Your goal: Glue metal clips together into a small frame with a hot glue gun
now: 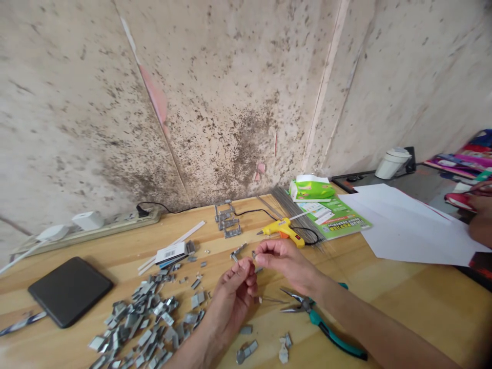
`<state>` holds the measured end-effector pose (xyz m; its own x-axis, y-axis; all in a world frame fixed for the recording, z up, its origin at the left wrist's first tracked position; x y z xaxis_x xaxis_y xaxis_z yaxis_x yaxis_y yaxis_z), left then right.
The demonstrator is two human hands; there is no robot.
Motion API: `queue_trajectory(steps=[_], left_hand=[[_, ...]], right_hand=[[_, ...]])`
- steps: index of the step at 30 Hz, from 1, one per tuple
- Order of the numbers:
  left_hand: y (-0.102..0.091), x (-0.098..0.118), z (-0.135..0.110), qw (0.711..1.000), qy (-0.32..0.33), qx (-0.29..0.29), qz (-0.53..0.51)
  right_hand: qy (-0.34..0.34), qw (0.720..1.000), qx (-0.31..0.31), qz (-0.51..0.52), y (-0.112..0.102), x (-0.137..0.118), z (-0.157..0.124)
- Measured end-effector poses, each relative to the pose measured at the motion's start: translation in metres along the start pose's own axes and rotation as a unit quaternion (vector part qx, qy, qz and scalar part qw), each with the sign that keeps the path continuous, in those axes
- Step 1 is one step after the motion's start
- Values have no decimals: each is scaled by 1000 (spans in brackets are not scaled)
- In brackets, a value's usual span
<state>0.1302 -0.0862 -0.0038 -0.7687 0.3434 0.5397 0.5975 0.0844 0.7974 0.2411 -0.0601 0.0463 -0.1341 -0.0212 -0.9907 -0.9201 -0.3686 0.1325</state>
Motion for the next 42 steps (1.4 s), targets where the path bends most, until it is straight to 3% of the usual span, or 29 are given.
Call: queue_trajectory(steps=[8, 26, 35, 42], left_hand=[[1, 7, 0, 997, 46, 15, 52], [5, 6, 0, 996, 56, -28, 70], [-1, 7, 0, 988, 101, -14, 113], [-1, 8, 1, 985, 112, -15, 129]], right_hand=[[8, 999, -43, -11, 0, 4, 1], [31, 999, -13, -35, -4, 10, 2], [6, 998, 35, -60, -1, 11, 0], [11, 999, 30, -16, 2, 13, -2]])
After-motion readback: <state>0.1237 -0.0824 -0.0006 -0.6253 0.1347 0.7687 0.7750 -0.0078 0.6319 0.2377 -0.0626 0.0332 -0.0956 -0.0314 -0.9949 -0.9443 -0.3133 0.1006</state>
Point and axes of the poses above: each hand's wrist, its own z-axis towards the middle knuckle, its own y-axis out of the palm, x = y × z, the point moved 5 cm from there along z, towards the middle knuckle, and after that the axes turned 4 degrees about -z, right-handed, at the moved point
